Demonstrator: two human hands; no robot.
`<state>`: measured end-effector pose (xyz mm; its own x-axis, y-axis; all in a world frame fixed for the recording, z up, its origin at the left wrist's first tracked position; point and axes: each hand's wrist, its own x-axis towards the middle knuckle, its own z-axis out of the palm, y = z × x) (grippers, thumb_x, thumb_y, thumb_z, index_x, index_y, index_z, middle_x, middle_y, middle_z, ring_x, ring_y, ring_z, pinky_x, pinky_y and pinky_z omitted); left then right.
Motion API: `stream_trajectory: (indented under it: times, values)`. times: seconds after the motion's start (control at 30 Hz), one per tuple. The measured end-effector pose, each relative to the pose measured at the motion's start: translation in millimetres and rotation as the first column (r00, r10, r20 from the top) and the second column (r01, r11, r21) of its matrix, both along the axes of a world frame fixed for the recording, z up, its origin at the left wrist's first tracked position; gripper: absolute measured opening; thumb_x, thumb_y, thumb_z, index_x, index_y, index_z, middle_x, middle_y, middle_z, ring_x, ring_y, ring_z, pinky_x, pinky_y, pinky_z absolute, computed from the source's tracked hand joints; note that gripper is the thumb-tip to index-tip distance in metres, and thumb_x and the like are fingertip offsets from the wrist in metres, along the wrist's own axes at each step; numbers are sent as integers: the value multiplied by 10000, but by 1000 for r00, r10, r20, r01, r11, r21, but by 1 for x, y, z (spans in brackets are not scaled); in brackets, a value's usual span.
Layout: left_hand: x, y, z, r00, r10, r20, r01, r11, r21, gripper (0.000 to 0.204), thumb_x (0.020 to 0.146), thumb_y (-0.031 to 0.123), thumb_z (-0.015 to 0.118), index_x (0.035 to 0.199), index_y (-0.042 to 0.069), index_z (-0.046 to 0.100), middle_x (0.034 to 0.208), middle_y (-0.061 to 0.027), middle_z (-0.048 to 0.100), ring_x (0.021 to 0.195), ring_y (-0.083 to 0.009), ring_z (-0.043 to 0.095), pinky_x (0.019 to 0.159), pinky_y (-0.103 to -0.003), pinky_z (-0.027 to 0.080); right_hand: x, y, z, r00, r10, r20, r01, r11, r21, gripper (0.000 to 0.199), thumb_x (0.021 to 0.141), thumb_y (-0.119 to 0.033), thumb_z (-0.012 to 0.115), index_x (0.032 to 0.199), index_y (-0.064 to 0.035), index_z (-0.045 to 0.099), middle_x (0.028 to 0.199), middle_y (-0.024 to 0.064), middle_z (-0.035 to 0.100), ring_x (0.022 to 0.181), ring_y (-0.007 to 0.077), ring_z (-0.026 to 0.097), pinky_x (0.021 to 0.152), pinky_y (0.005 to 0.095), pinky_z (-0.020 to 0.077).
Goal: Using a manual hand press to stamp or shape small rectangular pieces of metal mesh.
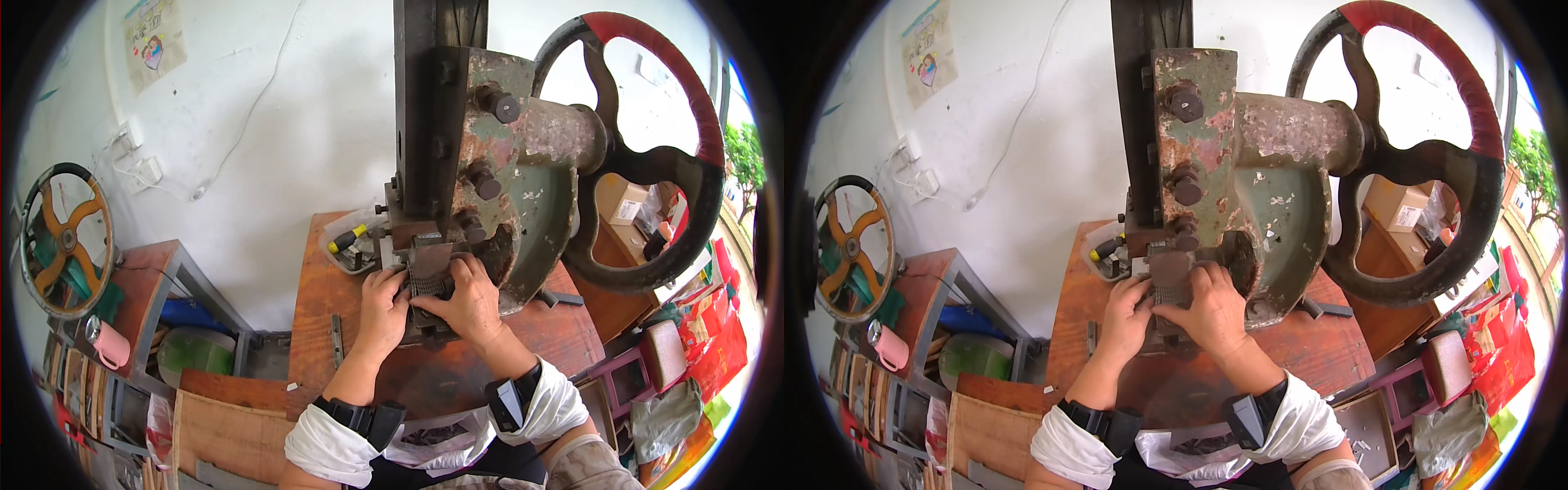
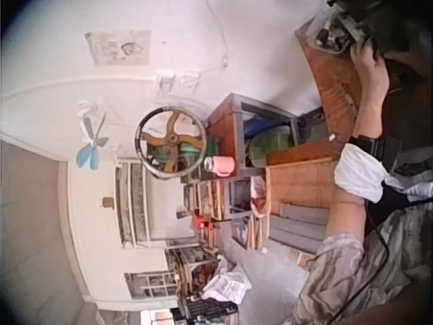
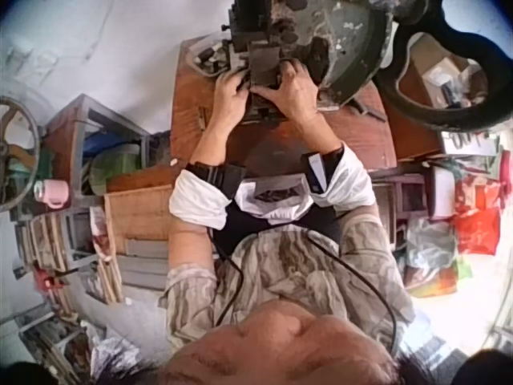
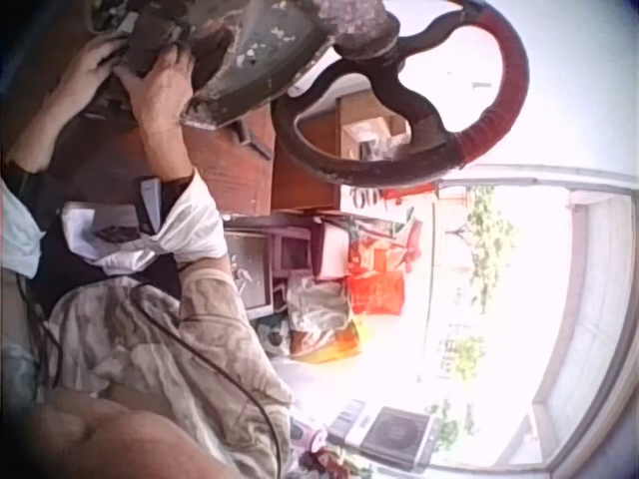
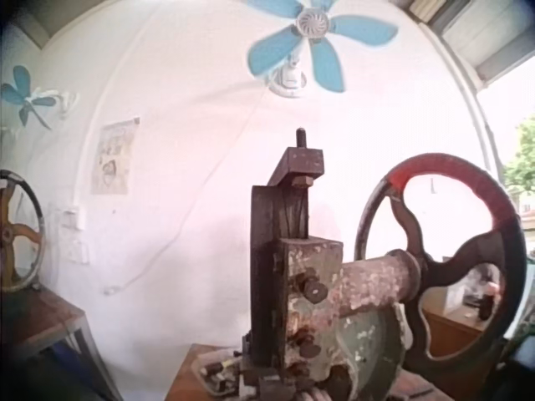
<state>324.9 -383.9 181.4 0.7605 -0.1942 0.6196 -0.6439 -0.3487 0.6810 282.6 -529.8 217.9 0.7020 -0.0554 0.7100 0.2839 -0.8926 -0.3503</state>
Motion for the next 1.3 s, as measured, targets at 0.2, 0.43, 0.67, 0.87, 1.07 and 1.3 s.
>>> stream_trajectory:
  times: [0.2,0.43,0.67,0.87,1.07,1.3]
  values:
    - [3,-1,-7,999,-20,-40,14,990,-143,286,765,-29,598,1049,-11,621,1086,-125,595,1031,-324,501,905,-386,416,-3,-21,-17,979,204,-1,-202,968,149,448,583,-217,840,906,4,624,1035,154,585,952,329,589,792,393,489]
    - [-4,-4,6,992,122,-23,-118,984,137,283,760,1,619,1043,-6,627,1069,-129,598,1019,-330,512,903,-389,417,-1,-22,-16,956,294,4,-287,930,231,398,617,-143,807,957,-29,635,1062,144,581,981,337,563,838,399,479]
    - [1,-3,0,999,25,-40,-28,997,-75,263,773,-5,602,1034,-8,629,1056,-114,605,1021,-322,505,906,-394,413,11,-25,-19,897,441,-12,-414,851,322,328,626,-136,800,943,-103,720,1124,135,578,1047,329,530,895,385,457]
    - [2,-3,0,999,34,35,-34,999,-6,265,775,-11,597,1038,-11,628,1060,-113,606,1018,-330,504,914,-395,409,18,-28,-6,849,524,-70,-513,848,132,310,636,-119,781,936,-184,740,1148,115,575,1104,336,487,933,406,423]
    - [0,-3,0,999,27,-20,-28,1000,-14,262,771,-17,599,1032,-14,628,1071,-116,602,1048,-332,493,927,-396,402,22,-24,-11,891,454,-11,-453,890,52,302,611,-176,791,909,-186,742,1101,115,595,1047,335,516,896,415,443]
    - [-1,-1,-3,998,20,-67,-24,997,-69,290,793,13,597,1083,6,614,1126,-128,566,1076,-327,501,935,-386,400,8,-15,-13,935,354,24,-354,926,131,284,644,-170,781,922,-142,731,1091,128,593,1039,334,519,895,411,447]
